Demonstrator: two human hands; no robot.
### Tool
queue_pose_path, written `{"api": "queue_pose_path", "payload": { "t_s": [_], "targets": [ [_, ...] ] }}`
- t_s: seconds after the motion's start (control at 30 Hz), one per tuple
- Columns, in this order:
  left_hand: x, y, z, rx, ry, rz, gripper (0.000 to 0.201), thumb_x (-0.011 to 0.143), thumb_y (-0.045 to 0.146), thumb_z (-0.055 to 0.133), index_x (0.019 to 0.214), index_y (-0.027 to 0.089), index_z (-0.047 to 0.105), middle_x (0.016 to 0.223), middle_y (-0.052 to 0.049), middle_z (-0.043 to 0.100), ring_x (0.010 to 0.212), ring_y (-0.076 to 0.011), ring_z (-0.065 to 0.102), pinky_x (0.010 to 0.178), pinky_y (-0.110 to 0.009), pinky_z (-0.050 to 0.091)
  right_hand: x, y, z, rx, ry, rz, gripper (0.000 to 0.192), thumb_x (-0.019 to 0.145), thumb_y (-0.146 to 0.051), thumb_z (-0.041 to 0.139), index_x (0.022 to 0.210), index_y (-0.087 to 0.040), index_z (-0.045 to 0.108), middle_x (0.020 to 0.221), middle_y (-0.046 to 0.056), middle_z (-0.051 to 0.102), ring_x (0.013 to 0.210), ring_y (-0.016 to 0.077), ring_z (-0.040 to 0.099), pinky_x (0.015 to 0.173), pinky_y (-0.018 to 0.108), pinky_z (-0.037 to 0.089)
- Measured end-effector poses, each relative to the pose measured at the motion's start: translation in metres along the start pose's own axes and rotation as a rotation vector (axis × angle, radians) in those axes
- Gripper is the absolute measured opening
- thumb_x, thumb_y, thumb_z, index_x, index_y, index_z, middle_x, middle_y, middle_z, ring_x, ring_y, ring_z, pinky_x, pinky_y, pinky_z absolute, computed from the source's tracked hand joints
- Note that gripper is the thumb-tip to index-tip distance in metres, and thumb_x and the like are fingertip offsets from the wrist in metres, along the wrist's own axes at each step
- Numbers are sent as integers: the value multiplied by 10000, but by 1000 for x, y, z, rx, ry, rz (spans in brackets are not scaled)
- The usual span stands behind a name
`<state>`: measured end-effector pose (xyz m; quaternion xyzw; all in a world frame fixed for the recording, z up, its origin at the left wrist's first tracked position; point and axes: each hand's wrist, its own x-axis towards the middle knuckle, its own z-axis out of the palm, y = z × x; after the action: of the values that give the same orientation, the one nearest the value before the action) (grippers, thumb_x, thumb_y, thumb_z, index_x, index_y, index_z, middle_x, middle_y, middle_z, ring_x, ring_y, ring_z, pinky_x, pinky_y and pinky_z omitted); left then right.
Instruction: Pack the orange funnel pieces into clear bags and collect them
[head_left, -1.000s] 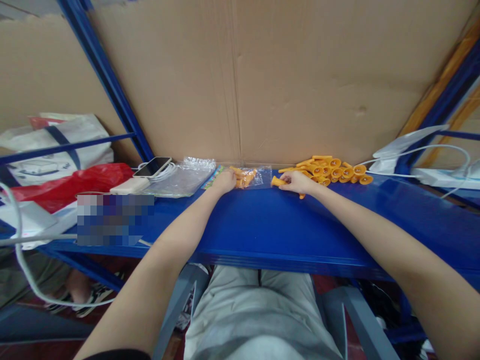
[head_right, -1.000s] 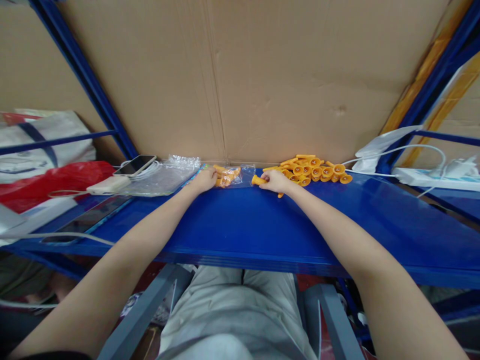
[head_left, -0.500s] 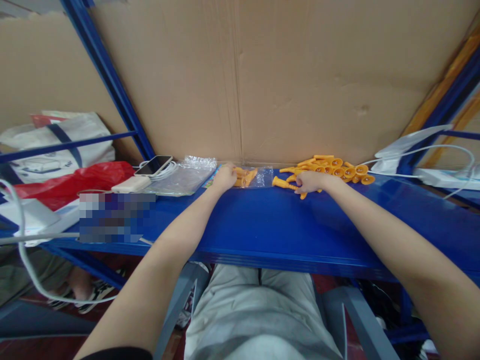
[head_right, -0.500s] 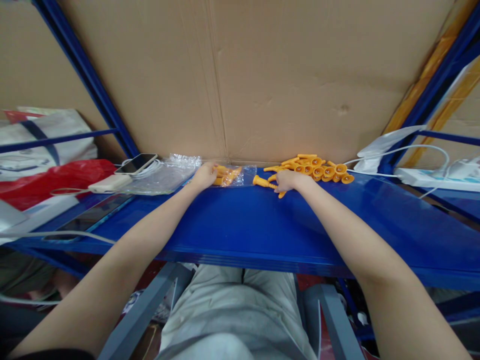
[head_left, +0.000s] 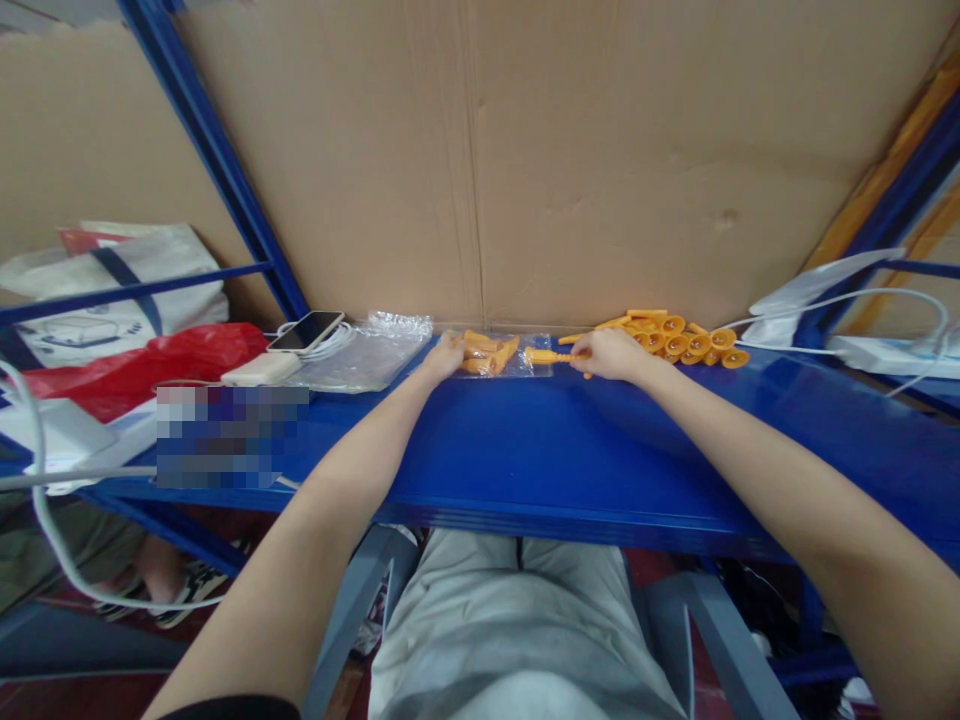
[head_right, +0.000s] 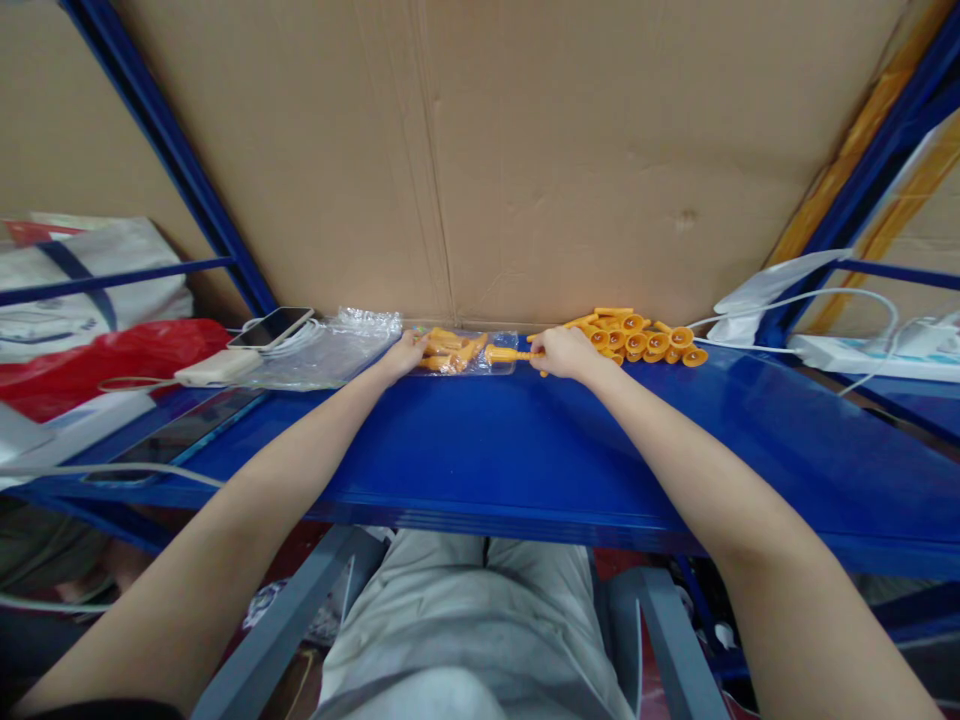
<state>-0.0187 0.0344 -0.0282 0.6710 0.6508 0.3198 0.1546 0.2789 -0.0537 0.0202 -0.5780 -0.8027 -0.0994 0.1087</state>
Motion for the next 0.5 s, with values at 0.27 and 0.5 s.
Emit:
{"api": "queue_pose_path", "payload": {
  "t_s": [0.27,0.5],
  "targets": [
    [-25,32,5,-200,-120,5,225,985,260,436,1147,141,537,1254,-164,674,1161,-238,645,1001,-349,479,2,2,7,261,56,-11,190,806,-265,623,826,-194,799,759,40,755,736,194,683,690,272,472],
    [-26,36,10,-363,-158,36,141,981,290,471,1038,185,545,1135,-103,708,1095,-214,658,973,-363,502,4,2,19,493,104,-30,213,797,-323,636,859,-191,791,682,13,729,603,157,634,616,254,477]
  ]
}}
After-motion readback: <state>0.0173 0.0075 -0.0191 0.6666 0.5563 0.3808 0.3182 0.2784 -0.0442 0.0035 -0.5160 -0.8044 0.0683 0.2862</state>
